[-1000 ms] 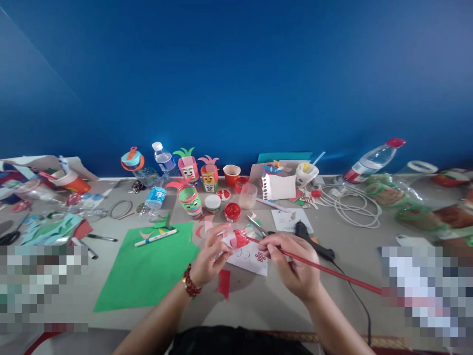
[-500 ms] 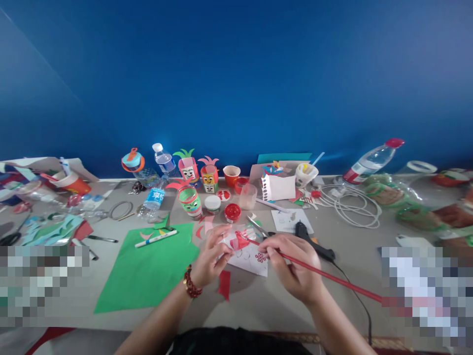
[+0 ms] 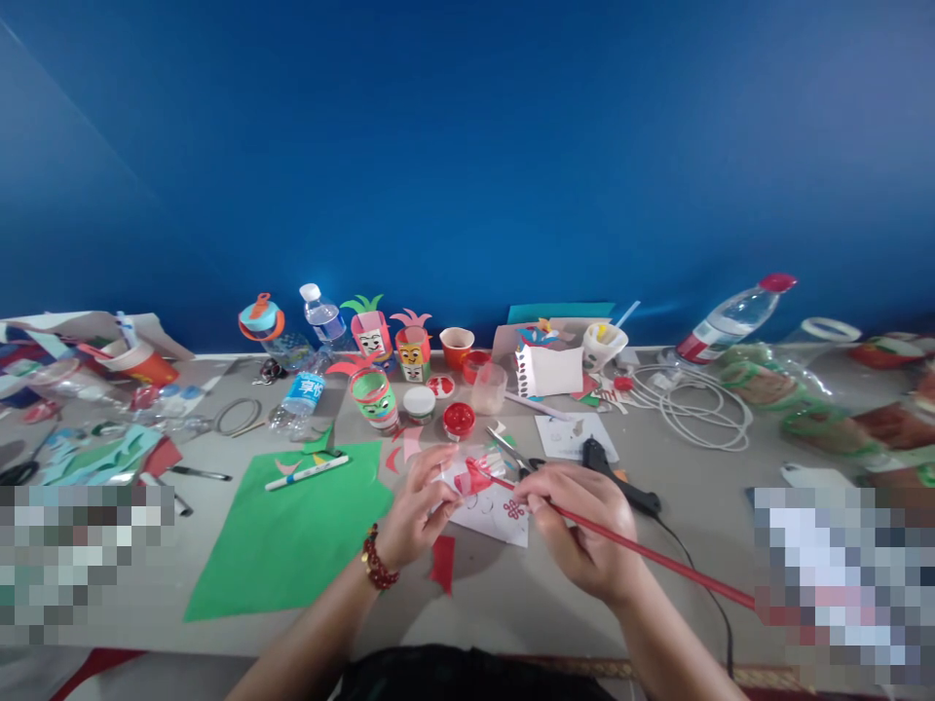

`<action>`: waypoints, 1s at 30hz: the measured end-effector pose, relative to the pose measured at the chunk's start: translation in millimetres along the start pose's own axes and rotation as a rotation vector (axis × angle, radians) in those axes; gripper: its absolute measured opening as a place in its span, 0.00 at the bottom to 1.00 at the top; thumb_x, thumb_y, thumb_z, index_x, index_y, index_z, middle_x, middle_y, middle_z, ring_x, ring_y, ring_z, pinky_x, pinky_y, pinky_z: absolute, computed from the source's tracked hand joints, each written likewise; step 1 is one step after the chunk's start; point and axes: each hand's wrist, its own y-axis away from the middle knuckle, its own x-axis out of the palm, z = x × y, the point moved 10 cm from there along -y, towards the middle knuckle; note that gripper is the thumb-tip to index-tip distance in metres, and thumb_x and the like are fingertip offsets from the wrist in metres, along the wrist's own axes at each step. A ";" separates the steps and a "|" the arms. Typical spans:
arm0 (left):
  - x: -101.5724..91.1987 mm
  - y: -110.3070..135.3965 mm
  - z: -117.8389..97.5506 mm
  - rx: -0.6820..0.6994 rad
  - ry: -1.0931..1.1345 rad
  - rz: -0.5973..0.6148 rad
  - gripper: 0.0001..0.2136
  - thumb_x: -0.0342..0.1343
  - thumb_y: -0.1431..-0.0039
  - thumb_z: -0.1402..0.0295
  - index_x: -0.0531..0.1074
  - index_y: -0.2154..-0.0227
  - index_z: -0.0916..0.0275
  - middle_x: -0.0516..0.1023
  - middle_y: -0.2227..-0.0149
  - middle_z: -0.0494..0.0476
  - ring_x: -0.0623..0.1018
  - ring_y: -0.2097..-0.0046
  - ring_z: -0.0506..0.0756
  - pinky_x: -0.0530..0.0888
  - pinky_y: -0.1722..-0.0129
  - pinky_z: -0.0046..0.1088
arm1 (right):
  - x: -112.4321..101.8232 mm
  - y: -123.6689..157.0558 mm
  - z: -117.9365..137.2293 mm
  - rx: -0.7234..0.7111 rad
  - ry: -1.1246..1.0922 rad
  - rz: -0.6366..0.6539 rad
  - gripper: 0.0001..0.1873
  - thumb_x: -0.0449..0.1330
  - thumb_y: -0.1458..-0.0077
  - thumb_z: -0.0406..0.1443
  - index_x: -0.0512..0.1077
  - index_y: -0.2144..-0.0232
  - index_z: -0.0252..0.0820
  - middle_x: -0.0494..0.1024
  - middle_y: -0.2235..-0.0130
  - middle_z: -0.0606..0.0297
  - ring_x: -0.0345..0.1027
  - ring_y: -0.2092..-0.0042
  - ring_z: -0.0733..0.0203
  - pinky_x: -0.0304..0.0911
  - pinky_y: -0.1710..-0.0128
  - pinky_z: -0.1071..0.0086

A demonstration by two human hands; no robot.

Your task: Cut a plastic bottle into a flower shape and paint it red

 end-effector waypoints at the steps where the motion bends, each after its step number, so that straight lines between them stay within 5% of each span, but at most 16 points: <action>1: 0.3 -0.1 0.3 -0.002 0.002 0.001 0.05 0.54 0.37 0.77 0.69 0.63 0.60 0.61 0.35 0.64 0.63 0.34 0.62 0.72 0.41 0.48 | 0.3 -0.4 -0.8 0.004 0.000 0.002 0.09 0.51 0.41 0.27 0.70 0.68 0.41 0.72 0.76 0.66 0.65 0.74 0.62 0.58 0.72 0.69; 30: -1.7 -1.6 -5.4 0.018 -0.020 -0.012 0.05 0.54 0.37 0.77 0.69 0.64 0.60 0.64 0.37 0.65 0.66 0.35 0.62 0.74 0.43 0.47 | -5.2 2.6 -11.9 0.069 0.023 -0.014 0.11 0.50 0.40 0.29 0.72 0.70 0.42 0.73 0.76 0.66 0.67 0.74 0.62 0.61 0.72 0.69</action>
